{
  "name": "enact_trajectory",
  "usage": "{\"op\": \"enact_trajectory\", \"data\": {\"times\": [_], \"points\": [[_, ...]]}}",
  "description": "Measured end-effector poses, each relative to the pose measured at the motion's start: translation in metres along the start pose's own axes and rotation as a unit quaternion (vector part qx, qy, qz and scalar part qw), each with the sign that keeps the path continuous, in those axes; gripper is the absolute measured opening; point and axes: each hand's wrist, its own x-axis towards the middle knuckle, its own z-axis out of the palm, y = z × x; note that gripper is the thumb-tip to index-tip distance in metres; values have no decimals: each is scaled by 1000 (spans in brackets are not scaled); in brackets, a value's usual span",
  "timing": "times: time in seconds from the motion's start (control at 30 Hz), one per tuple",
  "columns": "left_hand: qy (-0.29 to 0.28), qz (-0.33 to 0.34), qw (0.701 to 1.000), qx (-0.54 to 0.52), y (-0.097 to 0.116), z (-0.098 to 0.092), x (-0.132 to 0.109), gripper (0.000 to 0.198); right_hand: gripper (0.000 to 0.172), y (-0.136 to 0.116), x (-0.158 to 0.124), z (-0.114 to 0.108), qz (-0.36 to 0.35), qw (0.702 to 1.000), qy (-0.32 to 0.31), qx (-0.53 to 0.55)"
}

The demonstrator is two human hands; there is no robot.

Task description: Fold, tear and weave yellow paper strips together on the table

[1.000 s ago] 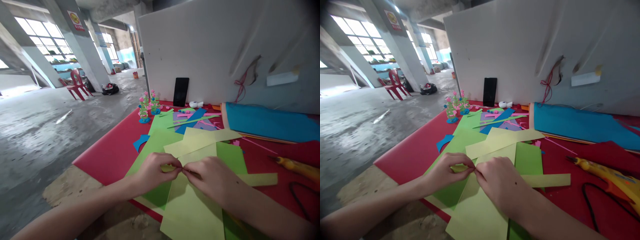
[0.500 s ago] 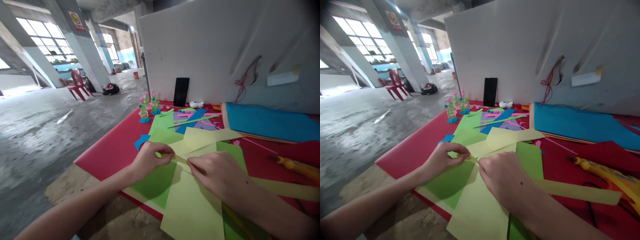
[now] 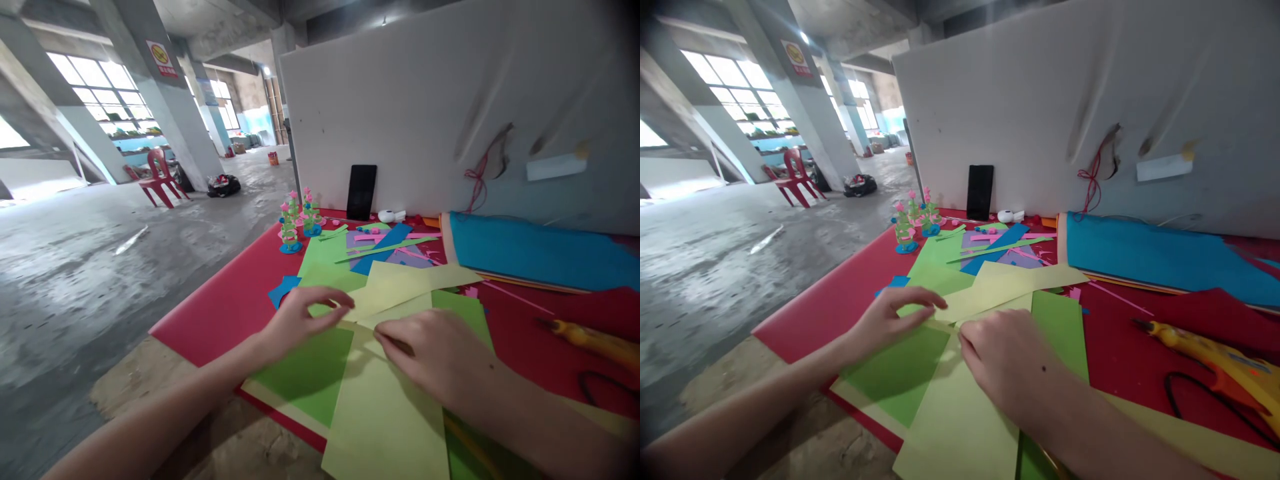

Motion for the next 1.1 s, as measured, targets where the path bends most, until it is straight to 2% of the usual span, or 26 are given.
{"op": "enact_trajectory", "data": {"times": [0.07, 0.13, 0.37, 0.53, 0.7, 0.87, 0.93, 1.0, 1.1], "points": [[-46, 43, 998, 5, 6, 10, -6, 16, 27, -2, 1, 7, 0, 1000, -18, 13], [-56, 66, 996, 9, 7, 17, -10, 15, 26, -3, 1, 12, -3, 1000, -16, 9], [-24, 44, 999, 18, 3, 25, -10, 13, 25, -1, -1, 19, -13, 1000, -7, -1], [10, -14, 1000, 22, -2, 18, -8, 13, 26, -2, -1, 13, -19, 999, 5, -28], [49, -73, 995, 39, -13, 4, 0, 14, 27, 1, 1, 0, -15, 999, 21, -48], [68, -115, 991, -30, -21, -9, 10, 20, 27, 4, 1, -5, -11, 998, 41, -49], [46, -97, 991, -76, -18, -10, 9, 29, 27, 6, 1, -4, -14, 999, 45, -13], [-2, -77, 992, -97, -12, -6, 6, 31, 26, 9, 3, 0, -17, 998, 51, 24], [-39, -72, 996, -21, -5, 3, -1, 25, 24, 12, 7, 7, 6, 996, 48, 78]]}}
